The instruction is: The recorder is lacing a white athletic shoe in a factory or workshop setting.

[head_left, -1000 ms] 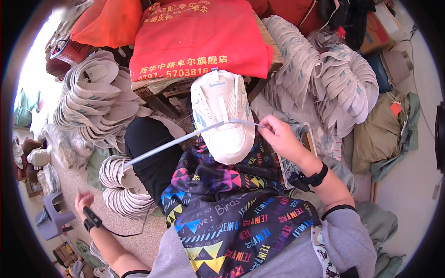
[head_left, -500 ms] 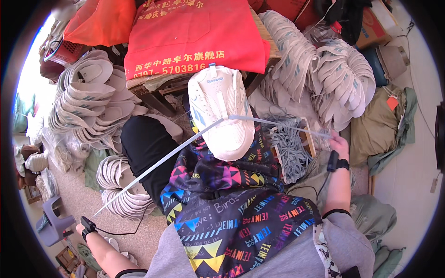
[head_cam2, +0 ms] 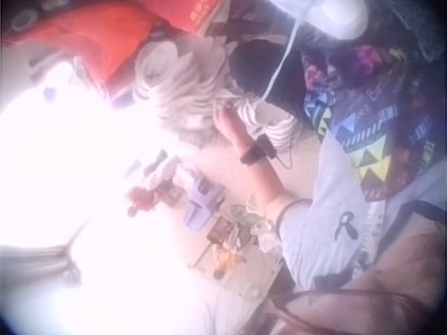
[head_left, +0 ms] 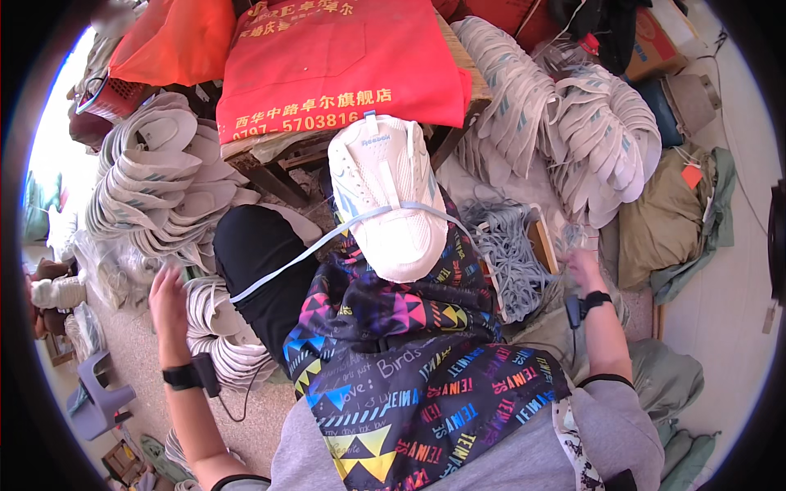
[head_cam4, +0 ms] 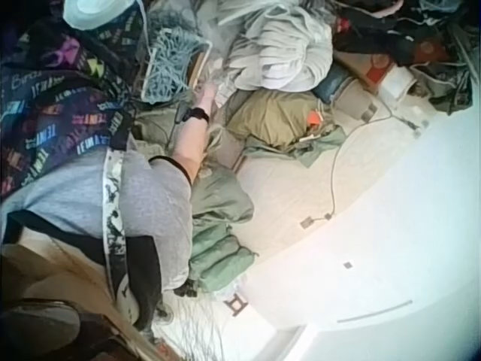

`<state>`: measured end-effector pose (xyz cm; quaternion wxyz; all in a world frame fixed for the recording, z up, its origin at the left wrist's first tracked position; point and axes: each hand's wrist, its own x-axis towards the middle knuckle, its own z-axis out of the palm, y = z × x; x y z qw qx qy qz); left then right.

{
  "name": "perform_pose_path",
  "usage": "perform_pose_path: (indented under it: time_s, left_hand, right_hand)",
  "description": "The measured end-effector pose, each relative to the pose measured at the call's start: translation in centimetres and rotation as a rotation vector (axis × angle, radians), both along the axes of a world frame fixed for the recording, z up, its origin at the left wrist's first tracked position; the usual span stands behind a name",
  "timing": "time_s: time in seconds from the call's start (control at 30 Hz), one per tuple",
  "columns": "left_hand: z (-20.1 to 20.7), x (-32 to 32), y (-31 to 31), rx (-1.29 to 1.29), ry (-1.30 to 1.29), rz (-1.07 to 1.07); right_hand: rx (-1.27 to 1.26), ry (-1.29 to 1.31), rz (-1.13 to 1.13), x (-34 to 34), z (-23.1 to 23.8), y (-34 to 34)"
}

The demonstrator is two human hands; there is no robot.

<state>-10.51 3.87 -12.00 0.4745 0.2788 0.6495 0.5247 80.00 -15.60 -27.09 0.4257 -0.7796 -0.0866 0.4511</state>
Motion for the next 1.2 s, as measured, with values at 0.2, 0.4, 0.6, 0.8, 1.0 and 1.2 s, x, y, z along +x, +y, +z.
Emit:
perform_pose_path:
  time_s: [0.2, 0.4, 0.6, 0.8, 1.0, 1.2]
  left_hand:
    - [6.8, 23.1, 2.9, 0.228, 0.062, -0.594]
    - [5.1, 29.7, 2.0, 0.028, -0.197, -0.701]
    - [5.2, 30.8, 1.2, -0.014, -0.045, -0.703]
    - [5.9, 30.8, 0.6, -0.074, -0.006, -0.703]
    - [5.5, 30.6, 0.5, -0.126, 0.008, -0.688]
    - [5.4, 30.5, 1.8, -0.201, -0.231, -0.705]
  right_hand:
    - [0.423, 0.102, 0.638, -30.3, 17.9, 18.0]
    - [0.562, -0.024, 0.929, -36.1, 19.8, 20.7]
    - [0.291, 0.219, 0.978, -36.0, 22.1, 21.6]
    - [0.201, 0.204, 1.078, -36.3, 22.5, 22.5]
    - [0.375, -0.534, 1.326, -37.0, 23.6, 23.5]
    - [0.463, -1.094, 1.535, -38.7, 25.2, 23.0]
